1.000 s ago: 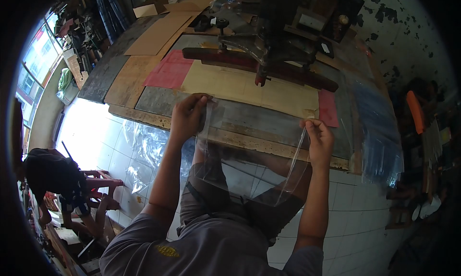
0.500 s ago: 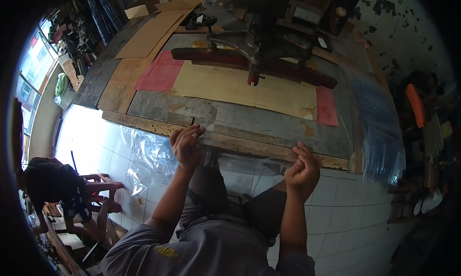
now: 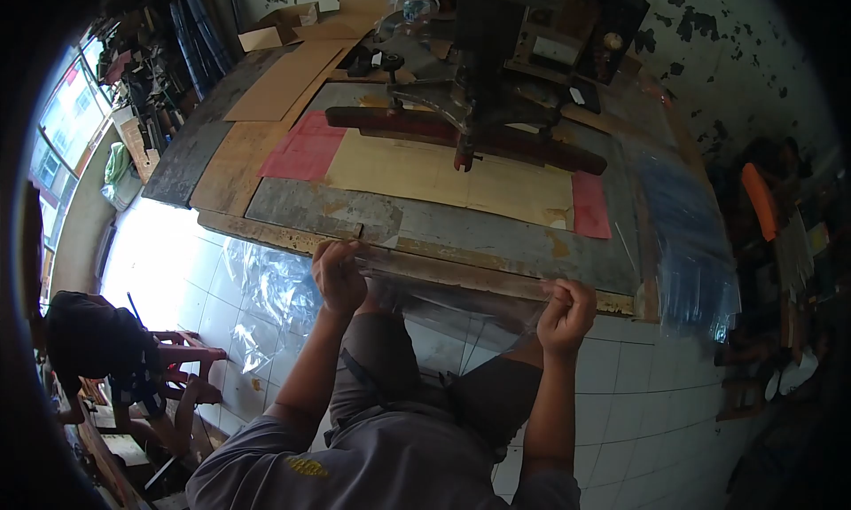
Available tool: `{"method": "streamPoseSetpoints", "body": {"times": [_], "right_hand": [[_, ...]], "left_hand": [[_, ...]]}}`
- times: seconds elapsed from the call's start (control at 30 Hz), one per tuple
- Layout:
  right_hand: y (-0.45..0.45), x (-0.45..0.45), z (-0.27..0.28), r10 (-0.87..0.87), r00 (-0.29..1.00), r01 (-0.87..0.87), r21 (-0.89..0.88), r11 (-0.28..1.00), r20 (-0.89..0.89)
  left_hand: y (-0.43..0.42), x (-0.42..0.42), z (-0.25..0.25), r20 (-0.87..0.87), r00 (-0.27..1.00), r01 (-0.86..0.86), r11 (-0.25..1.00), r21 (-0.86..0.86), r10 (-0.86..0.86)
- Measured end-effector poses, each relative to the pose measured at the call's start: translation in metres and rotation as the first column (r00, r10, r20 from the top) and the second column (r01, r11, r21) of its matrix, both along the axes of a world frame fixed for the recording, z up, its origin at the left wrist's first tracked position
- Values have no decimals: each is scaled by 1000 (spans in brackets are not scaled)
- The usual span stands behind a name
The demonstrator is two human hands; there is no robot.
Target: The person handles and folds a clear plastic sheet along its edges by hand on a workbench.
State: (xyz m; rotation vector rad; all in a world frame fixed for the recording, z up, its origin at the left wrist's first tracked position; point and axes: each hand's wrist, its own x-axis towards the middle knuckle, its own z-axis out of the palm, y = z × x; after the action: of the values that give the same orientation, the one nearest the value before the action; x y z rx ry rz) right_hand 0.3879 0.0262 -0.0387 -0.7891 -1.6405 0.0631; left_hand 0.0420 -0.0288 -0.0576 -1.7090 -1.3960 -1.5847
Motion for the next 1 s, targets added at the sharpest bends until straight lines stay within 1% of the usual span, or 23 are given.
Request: {"method": "streamPoseSetpoints", "body": {"times": [0.07, 0.1, 0.17, 0.2, 0.27, 0.33, 0.37, 0.43, 0.53, 0.57, 0.63, 0.73, 0.87, 0.93, 1.0], "right_hand": [[-8, 5, 29, 39, 999, -39, -154, 987, -2], [-9, 3, 44, 49, 998, -54, -242, 969, -29], [1, -5, 69, 65, 994, -95, -407, 908, -87], [10, -9, 77, 55, 996, -84, -484, 871, -73], [31, -14, 91, 39, 998, -57, -625, 778, -43], [67, -9, 79, 58, 994, 12, -628, 778, 91], [85, -7, 69, 68, 985, 47, -627, 778, 157], [112, -9, 60, 78, 981, 58, -657, 751, 177], [152, -8, 44, 94, 970, 91, -695, 713, 224], [160, -10, 43, 99, 965, 105, -706, 701, 242], [176, -12, 37, 77, 959, 138, -684, 716, 273], [186, -16, 35, 60, 941, 181, -646, 742, 333], [180, -25, 36, -12, 934, 236, -592, 771, 357], [176, -28, 37, -28, 937, 244, -595, 765, 349], [172, -32, 41, -46, 934, 260, -588, 766, 353]], "left_hand": [[-9, 1, 22, 133, 991, 5, 996, -84, 6], [-13, 3, 42, 218, 976, 51, 980, -194, -8], [-11, 4, 87, 380, 925, 161, 906, -392, 0], [-5, 2, 98, 446, 895, 207, 860, -466, 26], [15, -9, 95, 446, 894, 240, 801, -549, 38], [40, -21, 86, 426, 903, 259, 721, -643, 55], [53, -26, 82, 415, 908, 253, 715, -652, 56], [78, -33, 74, 393, 918, 243, 700, -671, 58], [116, -48, 54, 229, 972, 124, 716, -687, 51], [123, -46, 61, 267, 960, 149, 664, -732, 80], [134, -43, 73, 336, 930, 205, 550, -810, 148], [158, -54, 55, 279, 953, 154, 609, -778, 116], [159, -54, 52, 334, 934, 180, 644, -744, 125], [158, -54, 46, 353, 927, 181, 674, -716, 125], [155, -50, 45, 323, 934, 111, 734, -670, 154]]}}
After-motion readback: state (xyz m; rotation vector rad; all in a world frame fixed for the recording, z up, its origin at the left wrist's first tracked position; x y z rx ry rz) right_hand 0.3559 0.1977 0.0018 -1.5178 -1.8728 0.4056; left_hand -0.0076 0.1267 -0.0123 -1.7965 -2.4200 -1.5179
